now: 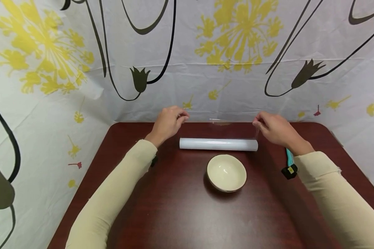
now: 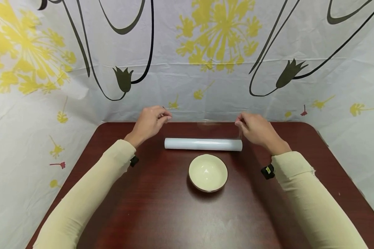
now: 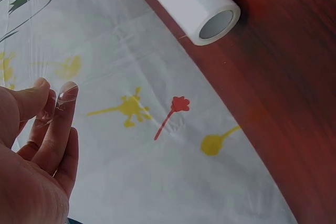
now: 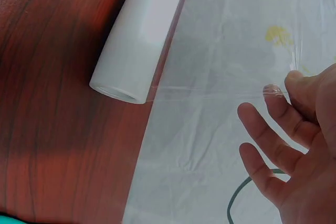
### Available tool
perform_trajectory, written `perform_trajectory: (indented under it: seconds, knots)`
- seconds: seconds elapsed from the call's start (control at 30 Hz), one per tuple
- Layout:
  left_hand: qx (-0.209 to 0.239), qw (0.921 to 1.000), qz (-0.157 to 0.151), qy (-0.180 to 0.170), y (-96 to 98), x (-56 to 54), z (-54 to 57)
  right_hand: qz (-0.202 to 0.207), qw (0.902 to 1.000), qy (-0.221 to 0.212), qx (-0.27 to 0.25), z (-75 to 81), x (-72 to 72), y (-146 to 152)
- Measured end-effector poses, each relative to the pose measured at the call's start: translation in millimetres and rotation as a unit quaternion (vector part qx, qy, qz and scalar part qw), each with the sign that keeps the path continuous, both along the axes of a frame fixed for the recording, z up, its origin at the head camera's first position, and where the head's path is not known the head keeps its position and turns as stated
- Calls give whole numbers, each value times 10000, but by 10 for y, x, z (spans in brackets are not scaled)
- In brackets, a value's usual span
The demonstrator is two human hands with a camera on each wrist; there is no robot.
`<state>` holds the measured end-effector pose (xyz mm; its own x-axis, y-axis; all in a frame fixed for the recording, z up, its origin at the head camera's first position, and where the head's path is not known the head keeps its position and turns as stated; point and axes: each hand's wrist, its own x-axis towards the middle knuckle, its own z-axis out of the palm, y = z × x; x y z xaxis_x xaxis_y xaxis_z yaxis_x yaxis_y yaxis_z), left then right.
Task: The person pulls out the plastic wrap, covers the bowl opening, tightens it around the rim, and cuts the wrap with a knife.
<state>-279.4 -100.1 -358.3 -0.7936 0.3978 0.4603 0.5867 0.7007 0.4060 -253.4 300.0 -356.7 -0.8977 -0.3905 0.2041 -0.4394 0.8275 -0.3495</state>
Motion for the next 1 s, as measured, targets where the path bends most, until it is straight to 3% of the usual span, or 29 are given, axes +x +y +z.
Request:
perform_trajectory:
  seconds: [0.27,0.6,0.8,1.0]
  knots:
    - [5,10000,57,-41,7,-7,111,-33,10000,42,8,109,-5,2]
    - [92,9998,43,171,30,-39,251,-45,9999,164,26,251,-36,7]
    - [186,9998,-10,53,31,-44,356,-133,9998,113,47,355,-43,5]
    - [284,9995,-55,127,19,-44,449,-72,9994,350,45,423,-66,-1]
